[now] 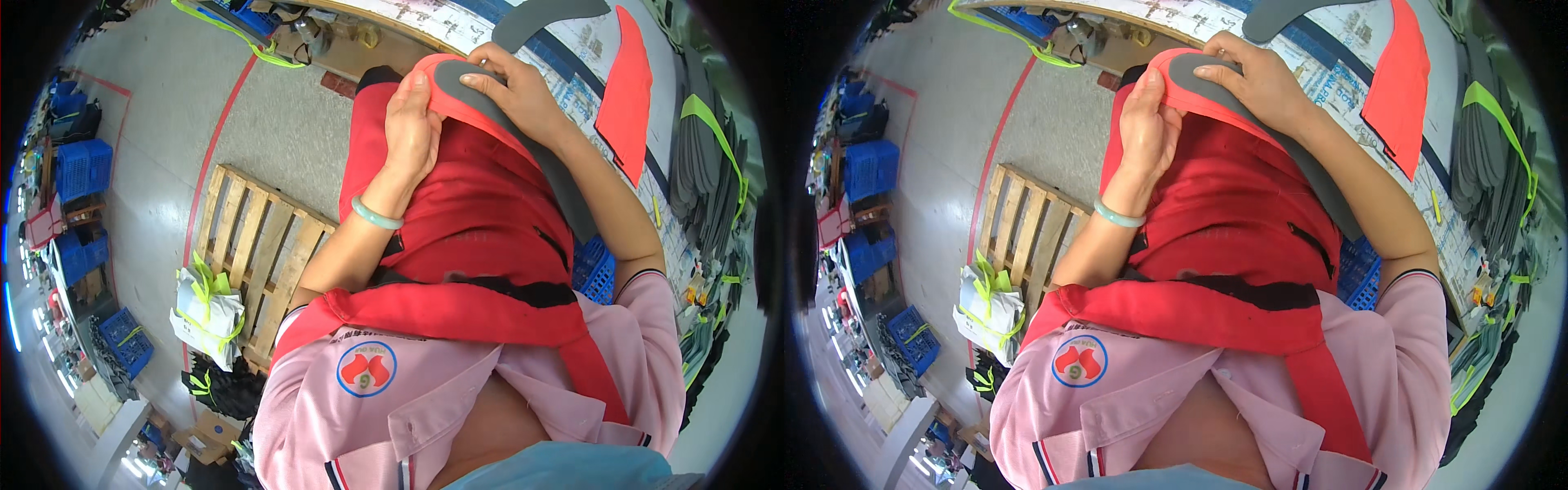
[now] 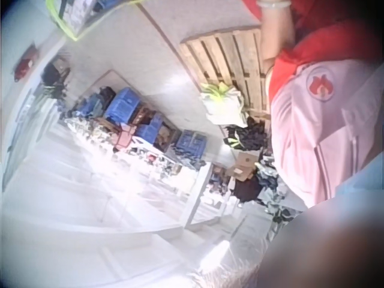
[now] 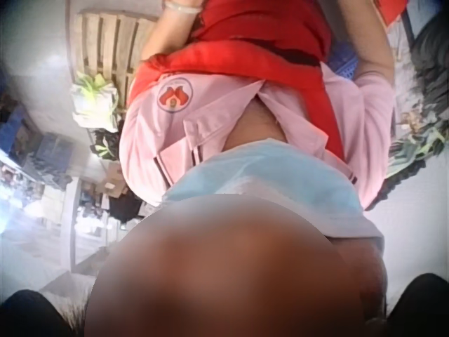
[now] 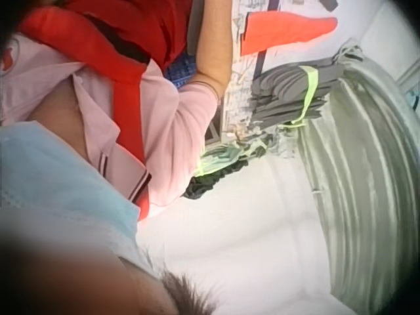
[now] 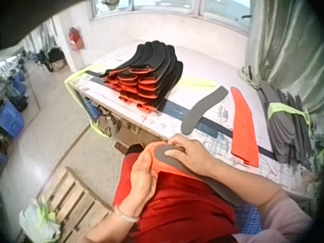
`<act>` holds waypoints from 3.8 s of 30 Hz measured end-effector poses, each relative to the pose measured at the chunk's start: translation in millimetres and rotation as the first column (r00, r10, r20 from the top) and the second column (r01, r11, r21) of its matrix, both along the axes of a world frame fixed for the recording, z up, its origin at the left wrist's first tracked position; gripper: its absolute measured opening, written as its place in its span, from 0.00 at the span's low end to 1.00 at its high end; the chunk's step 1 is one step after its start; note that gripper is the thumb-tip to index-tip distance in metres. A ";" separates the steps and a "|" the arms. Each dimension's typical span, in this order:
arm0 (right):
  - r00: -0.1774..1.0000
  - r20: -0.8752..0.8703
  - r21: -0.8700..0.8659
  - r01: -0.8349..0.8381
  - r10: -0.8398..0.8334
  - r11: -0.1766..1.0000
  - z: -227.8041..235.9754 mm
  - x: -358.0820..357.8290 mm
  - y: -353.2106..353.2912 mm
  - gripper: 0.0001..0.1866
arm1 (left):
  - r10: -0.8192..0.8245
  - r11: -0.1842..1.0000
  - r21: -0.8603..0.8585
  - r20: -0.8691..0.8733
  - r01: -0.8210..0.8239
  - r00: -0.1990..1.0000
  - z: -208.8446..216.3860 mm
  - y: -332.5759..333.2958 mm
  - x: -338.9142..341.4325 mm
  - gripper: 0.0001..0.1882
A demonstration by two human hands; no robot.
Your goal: Inspecting and processing curved fabric components at a factory workbench using a needle.
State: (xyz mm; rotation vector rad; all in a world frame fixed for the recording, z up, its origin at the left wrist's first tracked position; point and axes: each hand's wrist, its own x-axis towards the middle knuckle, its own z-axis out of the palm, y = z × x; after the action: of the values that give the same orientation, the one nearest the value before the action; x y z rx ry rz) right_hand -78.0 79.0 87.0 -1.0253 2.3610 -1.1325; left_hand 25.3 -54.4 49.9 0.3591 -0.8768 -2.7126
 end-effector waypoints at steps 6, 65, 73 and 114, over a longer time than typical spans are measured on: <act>0.999 0.027 -0.047 0.038 -0.037 0.998 5.8 7.9 -8.4 0.15 | -0.040 0.999 -0.008 -0.020 0.039 0.999 -2.6 -2.1 2.6 0.18; 0.876 0.482 -0.055 0.010 0.018 0.998 -28.8 70.0 2.1 0.27 | -0.675 0.738 0.082 0.095 0.670 0.732 -36.0 -50.7 48.1 0.15; 0.947 0.122 0.185 0.272 -0.296 0.945 -114.9 24.8 54.6 0.12 | -0.492 0.785 -0.486 -0.114 0.383 0.863 33.1 -47.5 62.0 0.07; 0.895 -0.267 -0.268 0.288 -0.358 0.919 -80.6 30.3 -75.1 0.40 | -0.071 0.930 0.359 -0.023 0.075 0.997 -43.8 -17.6 -3.1 0.18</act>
State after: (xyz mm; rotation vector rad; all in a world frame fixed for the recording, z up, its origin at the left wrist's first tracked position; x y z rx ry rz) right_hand -47.8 3.9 6.5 -0.9589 2.7870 -1.4792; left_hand 22.3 -72.0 6.1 0.3908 -0.3903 -2.9393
